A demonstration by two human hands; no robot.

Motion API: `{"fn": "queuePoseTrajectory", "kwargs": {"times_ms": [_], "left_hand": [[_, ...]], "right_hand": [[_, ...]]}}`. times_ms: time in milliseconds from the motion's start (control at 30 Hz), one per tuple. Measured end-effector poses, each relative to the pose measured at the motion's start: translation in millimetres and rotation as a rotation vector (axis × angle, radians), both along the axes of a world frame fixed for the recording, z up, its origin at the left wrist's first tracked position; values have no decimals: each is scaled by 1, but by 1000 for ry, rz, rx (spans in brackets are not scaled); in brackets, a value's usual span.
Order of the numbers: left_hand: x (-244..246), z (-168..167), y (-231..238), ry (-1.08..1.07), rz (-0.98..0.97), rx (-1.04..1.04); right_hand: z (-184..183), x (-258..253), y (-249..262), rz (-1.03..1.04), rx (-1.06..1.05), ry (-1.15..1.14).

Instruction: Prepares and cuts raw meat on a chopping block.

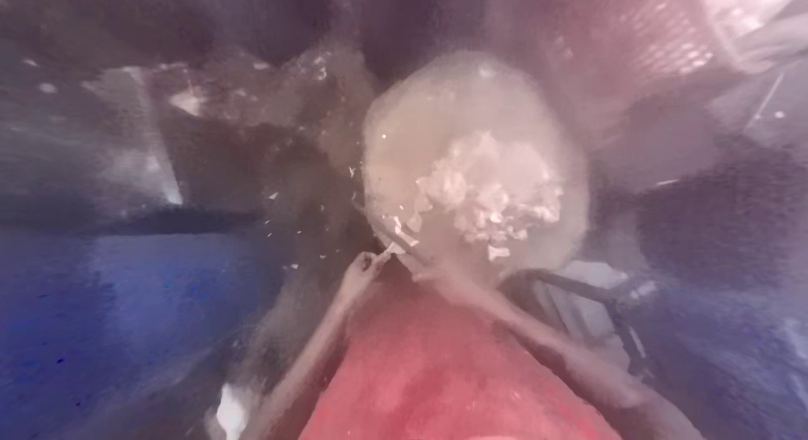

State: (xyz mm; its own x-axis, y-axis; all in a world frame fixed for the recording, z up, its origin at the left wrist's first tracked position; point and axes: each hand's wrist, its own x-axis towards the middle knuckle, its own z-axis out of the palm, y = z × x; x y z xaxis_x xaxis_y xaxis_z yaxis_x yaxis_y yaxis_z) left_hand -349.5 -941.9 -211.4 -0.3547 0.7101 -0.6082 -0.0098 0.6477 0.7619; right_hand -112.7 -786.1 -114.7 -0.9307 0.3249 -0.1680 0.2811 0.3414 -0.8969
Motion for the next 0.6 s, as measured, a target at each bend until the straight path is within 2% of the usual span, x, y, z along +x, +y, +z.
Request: {"fn": "queuePoseTrajectory", "kwargs": {"times_ms": [67,133,167,233,300,367,400,433,500,533,600], "left_hand": [[1,0,0,-49,35,19],[0,2,2,-70,54,-9],[-1,5,5,-91,60,-4],[-6,17,17,-154,68,18],[-4,39,35,-266,95,96],[0,55,64,-352,111,194],[2,59,76,-307,78,208],[2,58,85,-164,-8,172],[-4,48,96,263,-217,-41],[-8,38,93,393,-270,-152],[-17,28,74,479,-263,-248]], "right_hand": [[-13,2,-6,53,-85,62],[-36,9,-3,89,-185,-31],[-46,16,0,49,-301,-89],[-57,32,6,-172,-523,-188],[-62,48,10,-365,-580,-162],[-54,47,28,-452,-396,-138],[-43,42,35,-447,-263,-120],[-28,35,41,-419,-136,-79],[4,16,51,-391,48,65],[22,7,50,-380,93,161],[51,-6,39,-349,122,336]]}}
